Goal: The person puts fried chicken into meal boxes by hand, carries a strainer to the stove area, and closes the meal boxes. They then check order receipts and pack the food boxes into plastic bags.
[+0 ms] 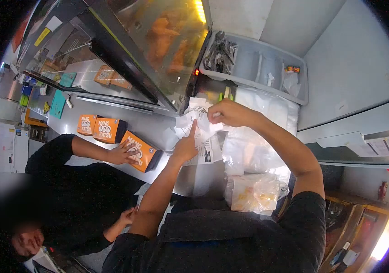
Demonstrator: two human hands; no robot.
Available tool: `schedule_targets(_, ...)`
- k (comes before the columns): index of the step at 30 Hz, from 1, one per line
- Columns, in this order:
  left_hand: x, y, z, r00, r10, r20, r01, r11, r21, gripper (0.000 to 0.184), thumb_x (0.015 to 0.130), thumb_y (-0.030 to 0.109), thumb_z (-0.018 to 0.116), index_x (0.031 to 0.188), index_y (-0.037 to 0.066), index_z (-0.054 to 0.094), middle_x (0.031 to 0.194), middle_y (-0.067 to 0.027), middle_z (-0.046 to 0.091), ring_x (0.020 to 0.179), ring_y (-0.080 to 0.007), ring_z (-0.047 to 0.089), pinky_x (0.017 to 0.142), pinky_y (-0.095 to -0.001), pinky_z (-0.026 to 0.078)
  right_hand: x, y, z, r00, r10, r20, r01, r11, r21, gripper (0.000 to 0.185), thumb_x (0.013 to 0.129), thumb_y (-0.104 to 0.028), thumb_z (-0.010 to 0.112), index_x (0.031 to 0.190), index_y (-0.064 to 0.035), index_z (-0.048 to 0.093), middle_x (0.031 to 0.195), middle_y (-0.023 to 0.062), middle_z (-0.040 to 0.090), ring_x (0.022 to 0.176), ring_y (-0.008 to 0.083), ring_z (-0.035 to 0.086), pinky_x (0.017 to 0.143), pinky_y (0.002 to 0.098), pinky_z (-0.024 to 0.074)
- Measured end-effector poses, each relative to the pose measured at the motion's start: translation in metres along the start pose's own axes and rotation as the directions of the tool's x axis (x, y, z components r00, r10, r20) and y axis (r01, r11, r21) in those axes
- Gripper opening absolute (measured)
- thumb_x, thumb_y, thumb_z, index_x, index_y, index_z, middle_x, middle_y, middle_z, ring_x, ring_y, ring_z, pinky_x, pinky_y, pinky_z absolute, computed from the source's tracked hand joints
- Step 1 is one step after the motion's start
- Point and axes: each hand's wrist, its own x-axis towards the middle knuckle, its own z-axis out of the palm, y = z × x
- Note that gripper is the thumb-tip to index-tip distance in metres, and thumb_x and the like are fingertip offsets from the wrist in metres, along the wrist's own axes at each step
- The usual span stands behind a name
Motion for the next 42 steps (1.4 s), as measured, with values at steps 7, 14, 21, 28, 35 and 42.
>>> schedule_targets(7, -0.020, -0.062, 0.026, 0.953, 0.247, -0.178, -0.300, 0.859, -0.414, 0.071, 0.077, 0.005, 0.062, 0.144, 0.008, 0.039, 0.098, -0.0255, 0.067, 0.093, -0.0435, 0.064, 0.085, -0.0453, 0.050, -0.110, -0.049, -0.019, 0.815, 0.005, -0.579, 0.296, 0.856, 0.423, 0.017, 0.086, 0.001, 0.066, 0.099, -0.0055, 0.059, 0.111, 0.0045, 0.056, 0.103, 0.0142, 0.057, 0.086, 0.0286, 0.0509)
schedule_targets(14, -0.126, 0.018, -0.040, 0.946, 0.285, -0.152, -0.270, 0.440, -0.856, 0.021, 0.084, -0.003, 0.057, 0.104, 0.001, 0.058, 0.095, -0.0073, 0.068, 0.088, -0.0119, 0.064, 0.077, -0.0266, 0.049, -0.196, -0.097, 0.035, 0.785, 0.147, -0.602, 0.222, 0.840, 0.495, 0.026, 0.082, 0.008, 0.065, 0.105, -0.0039, 0.062, 0.108, 0.0038, 0.059, 0.100, 0.0132, 0.056, 0.081, 0.0271, 0.0471)
schedule_targets(21, -0.193, 0.102, -0.017, 0.915, 0.331, -0.231, -0.323, 0.260, -0.910, 0.035, 0.082, -0.008, 0.054, 0.116, -0.001, 0.056, 0.097, -0.0102, 0.069, 0.087, -0.0129, 0.065, 0.077, -0.0251, 0.050, -0.235, -0.165, 0.044, 0.856, 0.178, -0.485, 0.056, 0.901, 0.430, 0.045, 0.082, 0.002, 0.065, 0.126, -0.0046, 0.059, 0.109, 0.0059, 0.060, 0.099, 0.0125, 0.054, 0.083, 0.0270, 0.0456)
schedule_targets(28, -0.235, 0.180, 0.060, 0.858, 0.151, -0.490, -0.510, 0.355, -0.784, 0.015, 0.094, 0.010, 0.059, 0.098, -0.002, 0.065, 0.086, -0.0062, 0.068, 0.076, -0.0072, 0.058, 0.067, -0.0233, 0.045, -0.303, -0.182, 0.052, 0.944, 0.125, -0.305, -0.030, 0.954, 0.299, 0.057, 0.086, -0.004, 0.058, 0.141, -0.0105, 0.044, 0.093, 0.0045, 0.058, 0.087, 0.0111, 0.054, 0.077, 0.0265, 0.0453)
schedule_targets(35, -0.265, 0.207, 0.152, 0.921, 0.056, -0.386, -0.359, 0.510, -0.782, 0.033, 0.097, 0.027, 0.059, 0.083, -0.002, 0.067, 0.064, -0.0003, 0.060, 0.062, -0.0043, 0.047, 0.056, -0.0257, 0.040, -0.351, -0.146, 0.114, 0.982, 0.082, -0.170, -0.017, 0.937, 0.349, 0.069, 0.084, -0.003, 0.065, 0.145, -0.0153, 0.036, 0.087, 0.0062, 0.060, 0.083, 0.0099, 0.055, 0.077, 0.0290, 0.0462)
schedule_targets(42, -0.271, 0.211, 0.189, 0.930, 0.007, -0.368, -0.330, 0.459, -0.825, 0.033, 0.097, 0.026, 0.059, 0.082, -0.003, 0.068, 0.065, 0.0001, 0.060, 0.062, -0.0044, 0.048, 0.055, -0.0247, 0.039, -0.354, -0.093, 0.175, 0.944, 0.254, -0.210, -0.092, 0.815, 0.572, 0.069, 0.076, -0.010, 0.074, 0.139, -0.0147, 0.045, 0.096, 0.0093, 0.059, 0.088, 0.0169, 0.056, 0.084, 0.0321, 0.0485)
